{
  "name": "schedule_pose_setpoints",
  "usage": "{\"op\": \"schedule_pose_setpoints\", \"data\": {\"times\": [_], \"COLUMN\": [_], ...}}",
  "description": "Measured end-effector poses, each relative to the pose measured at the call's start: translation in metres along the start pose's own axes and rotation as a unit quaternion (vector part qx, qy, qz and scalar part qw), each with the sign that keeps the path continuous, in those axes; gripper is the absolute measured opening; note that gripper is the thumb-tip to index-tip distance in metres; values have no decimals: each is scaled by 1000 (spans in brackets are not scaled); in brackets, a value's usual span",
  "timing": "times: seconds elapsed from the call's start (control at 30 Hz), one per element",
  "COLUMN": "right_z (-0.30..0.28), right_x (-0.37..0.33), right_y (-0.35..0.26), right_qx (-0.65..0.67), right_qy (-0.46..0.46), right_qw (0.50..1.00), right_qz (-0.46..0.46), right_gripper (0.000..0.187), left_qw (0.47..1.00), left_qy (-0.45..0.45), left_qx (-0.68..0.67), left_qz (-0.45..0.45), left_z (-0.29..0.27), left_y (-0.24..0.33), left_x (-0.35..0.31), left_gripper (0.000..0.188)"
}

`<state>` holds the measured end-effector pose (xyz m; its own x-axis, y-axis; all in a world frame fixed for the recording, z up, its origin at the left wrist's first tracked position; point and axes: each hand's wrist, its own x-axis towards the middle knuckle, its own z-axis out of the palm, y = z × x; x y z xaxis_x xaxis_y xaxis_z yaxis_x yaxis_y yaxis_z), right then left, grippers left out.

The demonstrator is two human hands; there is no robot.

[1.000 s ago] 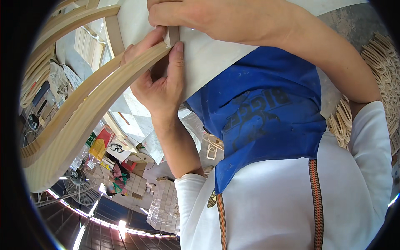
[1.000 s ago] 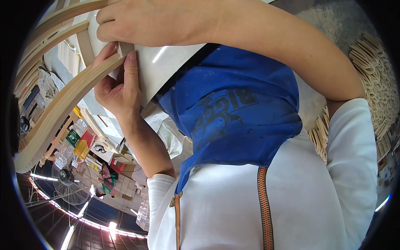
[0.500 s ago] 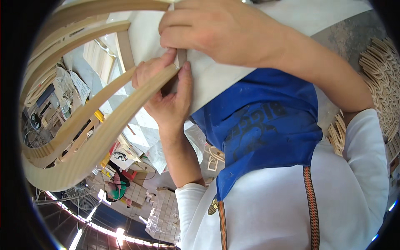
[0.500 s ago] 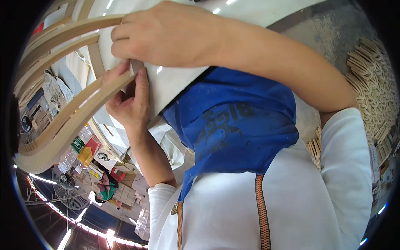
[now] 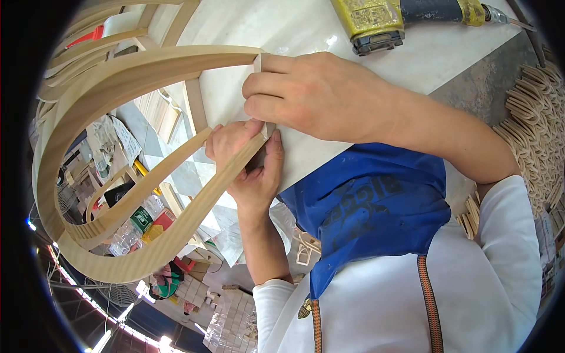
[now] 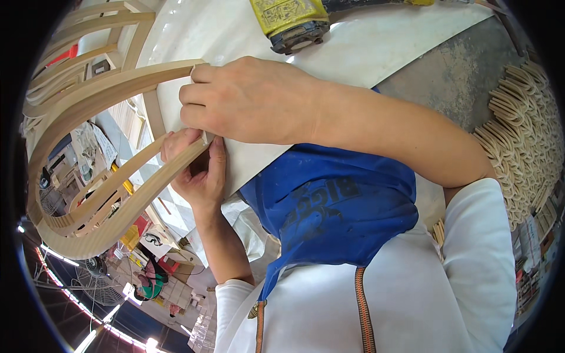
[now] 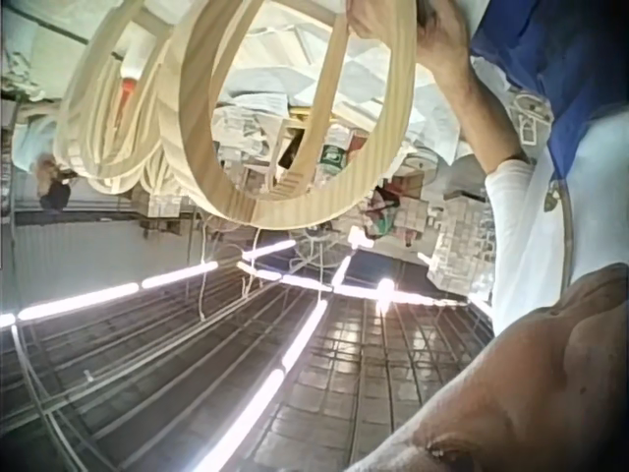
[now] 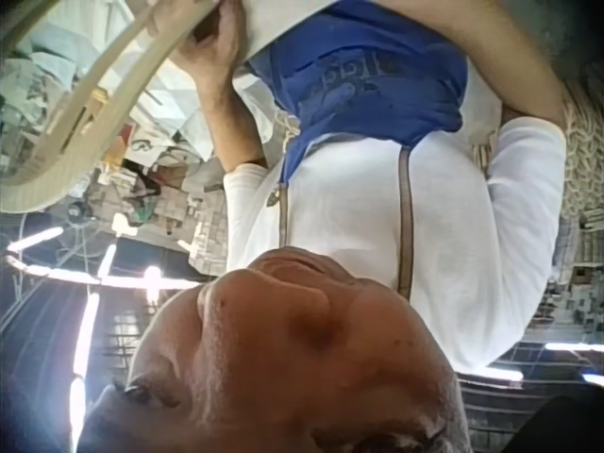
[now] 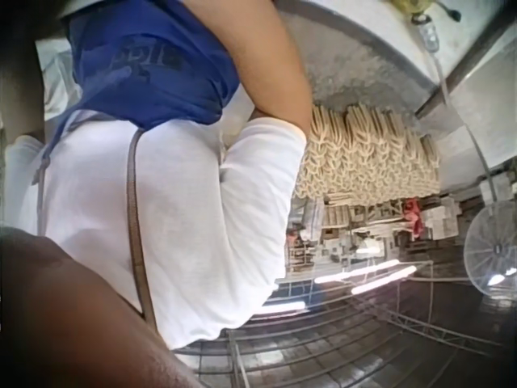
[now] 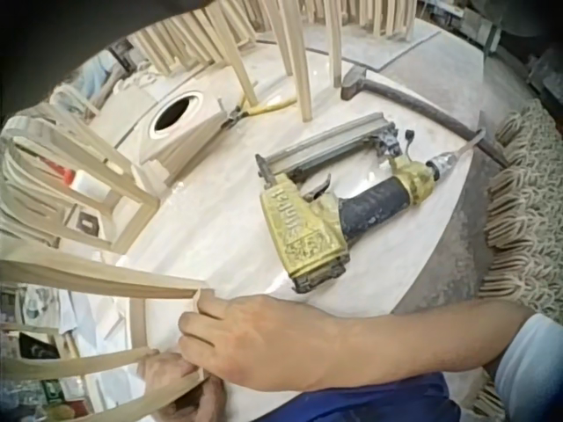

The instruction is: Assembling and fastening wooden frame components using a pneumatic nail gun at a workbench.

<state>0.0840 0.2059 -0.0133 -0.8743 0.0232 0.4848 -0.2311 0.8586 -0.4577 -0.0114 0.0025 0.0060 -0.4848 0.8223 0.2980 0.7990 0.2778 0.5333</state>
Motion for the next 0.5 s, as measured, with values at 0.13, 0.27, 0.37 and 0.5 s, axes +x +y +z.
{"op": "schedule_pose_setpoints", "data": {"times": [0.13, 0.27, 0.37, 0.5], "right_z": [0, 1, 2, 6], "right_x": [1, 1, 0, 1], "right_y": [-1, -3, -2, 6], "right_qx": [3, 10, 21, 1], "right_qy": [-1, -8, -15, 40], "right_qw": [1000, 1000, 1000, 998], "right_qz": [-2, 2, 6, -38], "right_gripper": [10, 9, 9, 13], "left_qw": [1000, 1000, 1000, 1000], "left_qy": [1, 0, -3, 20], "left_qx": [1, 8, 17, -4], "left_qz": [0, 7, 11, 24], "left_z": [0, -1, -1, 2], "left_y": [0, -1, -2, -3], "left_x": [-1, -2, -1, 0], "left_gripper": [34, 35, 36, 40]}}
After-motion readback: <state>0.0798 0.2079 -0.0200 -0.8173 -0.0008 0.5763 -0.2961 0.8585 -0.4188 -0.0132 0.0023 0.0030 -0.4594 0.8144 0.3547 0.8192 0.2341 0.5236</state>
